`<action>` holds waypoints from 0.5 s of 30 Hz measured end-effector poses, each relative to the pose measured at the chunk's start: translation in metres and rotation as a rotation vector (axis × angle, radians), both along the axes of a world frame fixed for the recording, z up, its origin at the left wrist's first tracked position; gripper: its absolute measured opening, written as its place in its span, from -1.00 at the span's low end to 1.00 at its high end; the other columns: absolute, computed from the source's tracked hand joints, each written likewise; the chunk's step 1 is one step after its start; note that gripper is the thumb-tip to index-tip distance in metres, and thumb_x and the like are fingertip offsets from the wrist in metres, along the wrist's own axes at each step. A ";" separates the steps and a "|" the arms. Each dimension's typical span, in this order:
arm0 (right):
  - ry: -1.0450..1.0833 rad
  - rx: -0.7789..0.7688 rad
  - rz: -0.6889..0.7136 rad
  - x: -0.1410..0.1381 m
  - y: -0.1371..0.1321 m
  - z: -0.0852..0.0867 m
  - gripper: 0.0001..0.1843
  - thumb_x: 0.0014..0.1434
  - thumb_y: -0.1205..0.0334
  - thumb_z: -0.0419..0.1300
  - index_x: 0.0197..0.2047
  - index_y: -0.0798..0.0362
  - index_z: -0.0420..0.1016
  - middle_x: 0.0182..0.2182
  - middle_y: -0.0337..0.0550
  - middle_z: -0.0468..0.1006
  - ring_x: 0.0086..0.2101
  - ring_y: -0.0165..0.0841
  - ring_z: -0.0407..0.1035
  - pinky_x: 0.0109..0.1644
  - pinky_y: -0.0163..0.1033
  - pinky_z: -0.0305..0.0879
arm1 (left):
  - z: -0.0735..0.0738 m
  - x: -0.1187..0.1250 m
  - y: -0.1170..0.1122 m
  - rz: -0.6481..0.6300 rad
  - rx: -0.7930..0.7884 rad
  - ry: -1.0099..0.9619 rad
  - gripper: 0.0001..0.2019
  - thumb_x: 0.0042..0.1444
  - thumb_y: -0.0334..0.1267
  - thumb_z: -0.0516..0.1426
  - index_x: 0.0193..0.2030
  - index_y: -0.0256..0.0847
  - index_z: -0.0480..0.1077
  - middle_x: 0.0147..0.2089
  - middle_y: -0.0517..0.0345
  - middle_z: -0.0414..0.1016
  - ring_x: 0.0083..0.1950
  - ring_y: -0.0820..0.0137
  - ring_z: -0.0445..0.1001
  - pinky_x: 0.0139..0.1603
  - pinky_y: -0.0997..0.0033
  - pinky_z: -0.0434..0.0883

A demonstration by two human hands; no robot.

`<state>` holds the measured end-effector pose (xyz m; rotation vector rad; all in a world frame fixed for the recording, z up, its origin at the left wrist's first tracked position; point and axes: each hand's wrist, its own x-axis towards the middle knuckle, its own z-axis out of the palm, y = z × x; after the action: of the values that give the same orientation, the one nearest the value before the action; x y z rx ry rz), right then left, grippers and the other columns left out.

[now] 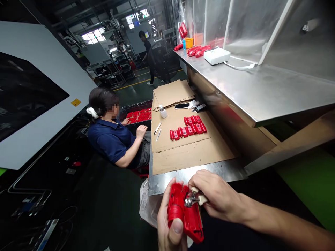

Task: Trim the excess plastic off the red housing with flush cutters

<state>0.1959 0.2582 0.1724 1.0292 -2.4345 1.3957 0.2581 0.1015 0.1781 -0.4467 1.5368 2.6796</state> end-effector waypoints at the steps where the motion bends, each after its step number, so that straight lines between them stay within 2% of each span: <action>1: -0.078 -0.022 -0.024 0.004 -0.001 -0.001 -0.93 0.12 0.33 0.03 -0.29 -0.01 0.20 -0.42 -0.18 0.40 -0.42 -0.30 0.21 -0.33 -0.18 0.14 | -0.005 0.000 0.002 -0.016 -0.077 0.033 -0.07 -0.25 0.29 0.42 0.25 -0.13 0.43 0.17 -0.16 0.54 0.28 -0.28 0.41 0.29 -0.11 0.40; 4: -0.308 -0.099 -0.085 0.020 -0.001 0.000 -0.90 0.29 0.32 0.02 -0.29 -0.03 0.16 -0.44 -0.26 0.40 -0.47 -0.38 0.24 -0.40 -0.29 0.18 | -0.024 -0.001 0.001 0.086 -0.416 0.141 -0.07 -0.23 0.13 0.47 0.30 -0.10 0.34 0.27 -0.18 0.44 0.30 -0.22 0.38 0.34 -0.10 0.35; 6: -0.451 -0.144 -0.130 0.029 0.005 0.001 -0.84 0.37 0.22 0.05 -0.29 -0.04 0.16 -0.44 -0.28 0.42 -0.47 -0.41 0.28 -0.40 -0.33 0.22 | -0.036 -0.005 -0.009 0.148 -0.457 0.087 -0.13 -0.14 0.01 0.46 0.31 -0.12 0.29 0.31 -0.22 0.37 0.35 -0.21 0.33 0.43 -0.23 0.19; 7: -0.512 -0.134 -0.158 0.033 0.012 0.000 -0.81 0.38 0.17 0.07 -0.29 -0.04 0.17 -0.43 -0.28 0.43 -0.45 -0.41 0.31 -0.38 -0.33 0.24 | -0.040 -0.007 -0.016 0.140 -0.372 0.034 -0.17 -0.07 0.01 0.42 0.32 -0.15 0.26 0.31 -0.24 0.37 0.35 -0.19 0.33 0.45 -0.28 0.12; 8: -0.545 -0.061 -0.192 0.035 0.020 -0.003 -0.81 0.37 0.16 0.08 -0.29 -0.04 0.17 -0.41 -0.28 0.44 -0.43 -0.40 0.32 -0.35 -0.33 0.25 | -0.043 -0.008 -0.025 0.113 -0.238 -0.019 -0.20 0.01 0.05 0.37 0.34 -0.16 0.24 0.30 -0.25 0.40 0.35 -0.17 0.35 0.46 -0.31 0.09; 10: -0.520 0.228 -0.261 0.036 0.042 -0.019 -0.88 0.31 0.30 0.06 -0.28 -0.03 0.20 -0.39 -0.25 0.45 -0.41 -0.36 0.34 -0.32 -0.28 0.22 | -0.045 -0.011 -0.044 0.065 0.034 -0.049 -0.28 0.11 0.14 0.27 0.34 -0.15 0.30 0.24 -0.21 0.49 0.30 -0.11 0.43 0.43 -0.24 0.21; 11: -0.479 0.418 -0.287 0.037 0.054 -0.030 -0.87 0.24 0.41 0.04 -0.28 -0.03 0.21 -0.40 -0.24 0.45 -0.40 -0.32 0.35 -0.32 -0.26 0.19 | -0.045 -0.011 -0.052 0.061 0.113 -0.002 -0.30 0.10 0.15 0.28 0.30 -0.18 0.37 0.20 -0.22 0.53 0.26 -0.11 0.47 0.38 -0.18 0.31; 12: -0.464 0.531 -0.319 0.037 0.066 -0.044 -0.80 0.13 0.49 0.05 -0.29 -0.02 0.23 -0.41 -0.21 0.45 -0.39 -0.27 0.36 -0.31 -0.22 0.15 | -0.045 -0.011 -0.058 0.056 0.172 0.059 -0.32 0.08 0.15 0.29 0.25 -0.21 0.44 0.17 -0.24 0.56 0.22 -0.13 0.51 0.30 -0.14 0.41; 15: -0.491 0.663 -0.401 0.043 0.095 -0.084 -0.65 -0.13 0.59 0.08 -0.30 0.01 0.30 -0.41 -0.12 0.49 -0.36 -0.12 0.43 -0.31 -0.17 0.08 | -0.042 -0.011 -0.066 0.020 0.353 0.225 -0.36 0.13 0.15 0.26 0.21 -0.28 0.49 0.22 -0.36 0.50 0.19 -0.17 0.51 0.11 -0.08 0.54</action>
<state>0.2387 0.3530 0.0886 0.2247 -3.3337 0.7771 0.2470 0.0353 0.1357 -0.1509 1.0592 3.0147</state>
